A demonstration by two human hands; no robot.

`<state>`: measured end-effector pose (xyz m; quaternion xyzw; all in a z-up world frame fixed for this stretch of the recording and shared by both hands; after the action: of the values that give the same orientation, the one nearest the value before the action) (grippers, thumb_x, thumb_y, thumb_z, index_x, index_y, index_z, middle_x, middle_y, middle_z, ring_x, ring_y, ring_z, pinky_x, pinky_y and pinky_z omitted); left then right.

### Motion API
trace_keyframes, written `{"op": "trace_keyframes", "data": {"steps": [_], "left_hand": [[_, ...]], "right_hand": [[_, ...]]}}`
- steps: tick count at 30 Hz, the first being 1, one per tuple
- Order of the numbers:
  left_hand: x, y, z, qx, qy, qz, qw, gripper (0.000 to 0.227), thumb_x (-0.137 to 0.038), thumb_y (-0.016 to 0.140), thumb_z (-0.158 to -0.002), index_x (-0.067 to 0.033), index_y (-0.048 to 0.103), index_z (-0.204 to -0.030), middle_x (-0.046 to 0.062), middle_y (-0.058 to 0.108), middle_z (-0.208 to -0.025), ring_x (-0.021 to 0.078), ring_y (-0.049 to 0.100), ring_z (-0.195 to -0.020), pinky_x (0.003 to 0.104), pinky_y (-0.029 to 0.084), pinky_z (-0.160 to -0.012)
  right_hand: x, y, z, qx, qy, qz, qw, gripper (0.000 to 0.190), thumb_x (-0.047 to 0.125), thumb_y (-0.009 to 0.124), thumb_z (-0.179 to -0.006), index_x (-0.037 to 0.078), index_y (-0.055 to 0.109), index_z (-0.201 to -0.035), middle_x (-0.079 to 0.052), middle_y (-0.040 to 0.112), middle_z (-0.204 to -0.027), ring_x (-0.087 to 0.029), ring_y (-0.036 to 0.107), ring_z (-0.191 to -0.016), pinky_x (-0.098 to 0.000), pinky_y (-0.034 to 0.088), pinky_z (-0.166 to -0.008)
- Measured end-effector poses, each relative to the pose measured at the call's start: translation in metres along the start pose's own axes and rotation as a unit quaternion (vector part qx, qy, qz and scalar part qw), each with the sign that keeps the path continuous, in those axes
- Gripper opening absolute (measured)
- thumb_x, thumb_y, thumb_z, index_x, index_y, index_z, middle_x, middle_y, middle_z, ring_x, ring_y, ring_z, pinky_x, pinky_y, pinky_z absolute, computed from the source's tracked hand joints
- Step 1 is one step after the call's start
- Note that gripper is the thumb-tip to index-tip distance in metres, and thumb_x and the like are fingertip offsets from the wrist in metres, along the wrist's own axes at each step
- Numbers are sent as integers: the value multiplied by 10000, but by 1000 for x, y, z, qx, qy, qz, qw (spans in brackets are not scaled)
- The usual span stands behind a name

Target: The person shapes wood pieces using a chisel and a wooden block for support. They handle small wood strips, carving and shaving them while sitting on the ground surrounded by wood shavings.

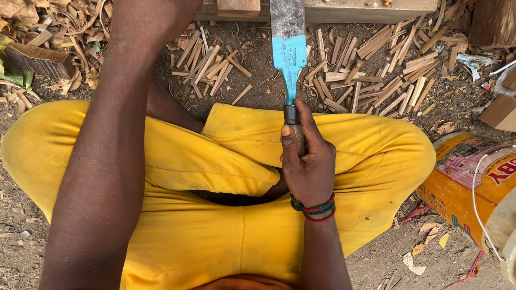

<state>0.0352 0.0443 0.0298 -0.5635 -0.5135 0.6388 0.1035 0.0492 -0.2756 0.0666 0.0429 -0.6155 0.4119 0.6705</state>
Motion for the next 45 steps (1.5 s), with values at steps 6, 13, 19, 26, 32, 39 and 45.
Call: {"op": "trace_keyframes", "data": {"steps": [6, 13, 19, 26, 32, 39, 45], "left_hand": [[-20, -24, 11, 35, 21, -120, 992, 86, -156, 728, -1015, -117, 805, -1012, 102, 742, -810, 235, 716, -735, 449, 587, -736], [-54, 5, 34, 357, -44, -132, 924, 139, -120, 721, -890, -168, 828, -965, 113, 770, -940, 260, 727, -884, 498, 554, -953], [-96, 38, 51, 438, 15, -58, 897, 116, -147, 738, -837, -123, 801, -933, 132, 747, -980, 269, 718, -946, 487, 568, -892], [-120, 59, 53, 443, 55, -39, 894, 166, -190, 684, -893, -96, 769, -1000, 162, 758, -949, 322, 733, -927, 504, 554, -910], [-131, 72, 57, 439, 62, -44, 895, 198, -240, 633, -974, -99, 757, -1037, 176, 758, -929, 325, 743, -879, 515, 573, -865], [-142, 85, 57, 390, 86, 11, 917, 189, -235, 633, -952, -119, 749, -1046, 128, 771, -918, 303, 741, -865, 504, 575, -844], [-153, 120, 52, 379, 51, 63, 922, 180, -205, 616, -968, -133, 734, -1083, 121, 777, -886, 286, 768, -748, 481, 586, -827]], "right_hand": [[-6, 0, 1, -15, 12, -34, 999, 548, 252, 618, -1075, 12, 500, -1554, 24, 542, -692, -13, 509, -580, -233, 442, -517], [-10, -14, 7, -57, 21, -147, 987, 572, 172, 593, -1091, 7, 405, -1605, -29, 647, -827, -55, 580, -600, -249, 501, -538], [-4, -96, 27, -130, -64, -118, 982, 647, 217, 591, -1107, -21, 303, -1636, -79, 691, -843, -106, 637, -604, -263, 513, -548], [-26, -175, 32, -191, -83, -85, 974, 694, 282, 654, -1113, -4, 352, -1668, -95, 631, -843, -134, 617, -587, -297, 507, -564], [-42, -187, 27, -196, -62, -208, 956, 739, 337, 681, -1098, -4, 371, -1676, -89, 590, -854, -153, 601, -657, -307, 511, -571], [-38, -186, 27, -181, -49, -203, 961, 715, 341, 646, -1084, 13, 368, -1655, -96, 622, -829, -148, 613, -598, -290, 511, -527], [-34, -184, 23, -177, -52, -196, 963, 695, 354, 624, -1096, 7, 383, -1647, -98, 625, -829, -148, 609, -592, -287, 506, -523]]}}
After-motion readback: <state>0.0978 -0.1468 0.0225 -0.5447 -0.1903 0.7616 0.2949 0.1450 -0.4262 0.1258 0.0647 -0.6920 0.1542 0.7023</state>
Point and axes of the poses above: each hand's wrist, its own z-axis away from the middle knuckle, its own y-axis out of the palm, x = y × z, the point moved 6 cm from there along -z, towards the middle knuckle
